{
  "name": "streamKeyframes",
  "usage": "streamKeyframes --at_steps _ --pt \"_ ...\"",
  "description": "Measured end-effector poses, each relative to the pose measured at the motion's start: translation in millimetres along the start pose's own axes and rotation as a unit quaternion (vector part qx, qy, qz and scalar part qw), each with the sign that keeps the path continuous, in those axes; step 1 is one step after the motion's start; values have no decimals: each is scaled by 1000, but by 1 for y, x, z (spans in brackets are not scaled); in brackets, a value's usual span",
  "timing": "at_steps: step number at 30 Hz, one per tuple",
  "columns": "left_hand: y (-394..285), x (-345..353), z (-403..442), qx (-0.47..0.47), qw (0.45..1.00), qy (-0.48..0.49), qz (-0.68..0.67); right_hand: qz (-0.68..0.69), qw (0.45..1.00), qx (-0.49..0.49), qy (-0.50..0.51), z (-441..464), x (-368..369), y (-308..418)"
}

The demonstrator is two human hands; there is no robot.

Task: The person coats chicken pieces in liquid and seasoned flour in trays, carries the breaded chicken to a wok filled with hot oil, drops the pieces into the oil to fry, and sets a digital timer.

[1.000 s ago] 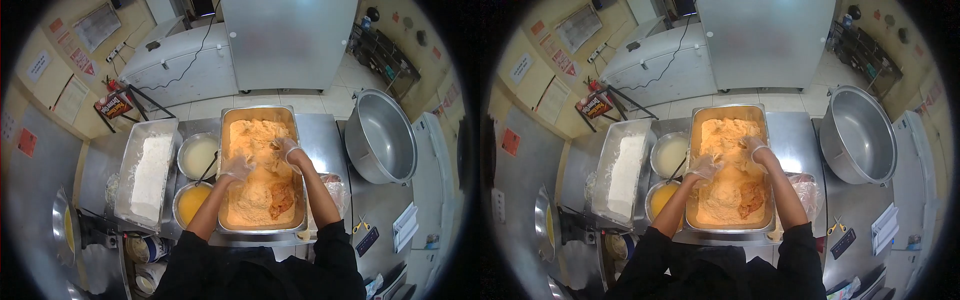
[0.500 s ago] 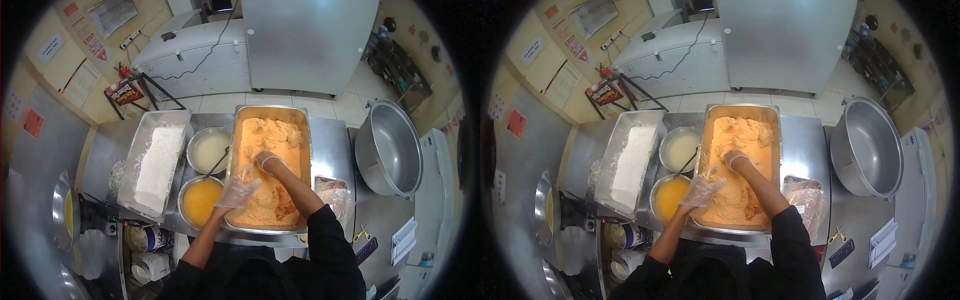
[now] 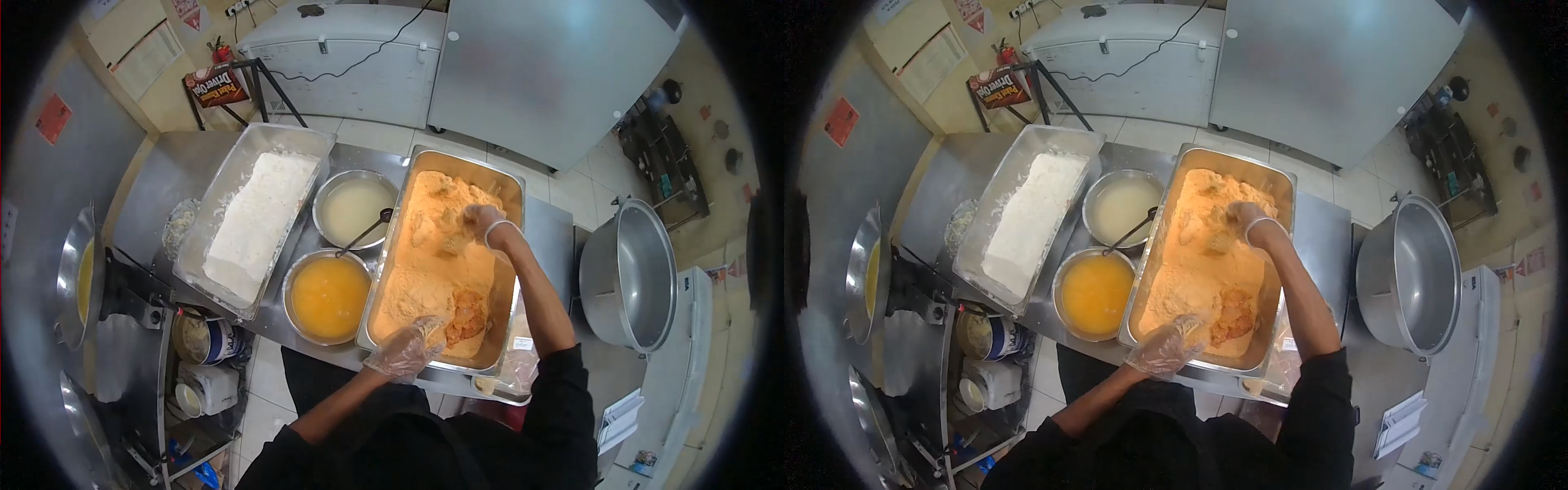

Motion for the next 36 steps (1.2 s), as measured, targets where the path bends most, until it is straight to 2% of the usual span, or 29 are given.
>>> streamKeyframes --at_steps 1,2,3,4,5,6,7,9,10,11,13,14,16,17,19,20,22,23,25,27,28,29,30,31,34,36 --pt "0 -4 4 5 998 -26 -49 87 996 18 -32 -1 -16 2" --pt "-1 -6 4 5 994 -53 -99 79 996 17 -27 -3 -18 5" --pt "2 1 -5 0 993 -56 -102 -10 1000 -23 -4 -6 -12 15" --pt "1 13 -12 40 999 -6 19 -95 993 -65 14 -9 -8 30" --pt "7 21 -16 56 995 18 82 -96 993 -71 13 -13 -11 38" --pt "9 21 -17 74 986 40 145 -58 994 -86 -29 -23 -26 54" --pt "30 20 -11 -71 991 114 -16 -22 992 -102 -66 -31 -40 67" --pt "41 37 -24 -221 942 175 -183 -77 990 -114 -6 -25 -32 82" --pt "36 19 -15 -151 972 43 -175 -126 984 -121 39 -23 -25 94" --pt "31 -2 -13 -78 980 -91 -160 -126 982 -130 42 -24 -27 107" --pt "37 3 -15 -90 978 -82 -168 -46 987 -155 -10 -37 -51 148" --pt "39 8 -17 -95 977 -65 -178 -48 985 -167 0 -44 -57 172" --pt "49 14 -21 -119 972 -69 -190 18 990 -115 79 -51 -50 205" --pt "54 19 -23 -132 967 -63 -207 19 988 -127 89 -50 -42 217" --pt "51 10 -23 -130 968 -86 -198 106 973 -169 115 -49 -30 242" --pt "50 6 -23 -129 968 -98 -194 105 970 -178 124 -39 -15 248" --pt "48 5 -23 -113 969 -121 -185 60 933 -342 96 -30 18 279" --pt "47 11 -24 -100 977 -84 -166 59 937 -311 146 -22 40 280" --pt "54 17 -23 -99 973 -116 -175 110 917 -352 152 -4 91 282" --pt "55 16 -25 -93 967 -147 -187 62 916 -284 276 -19 119 304" --pt "58 22 -27 -122 971 -105 -175 62 916 -285 276 -15 136 303" --pt "61 28 -29 -150 973 -62 -164 71 901 -332 268 -9 163 300" --pt "59 23 -28 -150 973 -63 -164 81 885 -377 260 -4 185 296" --pt "55 22 -27 -148 973 -47 -172 81 885 -377 261 5 200 287" --pt "54 29 -28 -141 977 -16 -162 22 901 -295 319 28 242 255" --pt "55 42 -30 -135 980 -2 -146 34 907 -285 309 36 249 247"
Point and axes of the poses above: each hand's wrist, its own z-axis towards the middle knuckle, its own x-axis out of the palm, y = z × x, the point moved 9 cm from there along z, towards the middle knuckle, and after that the axes turned 2 degrees about x, right-handed, at the moved point
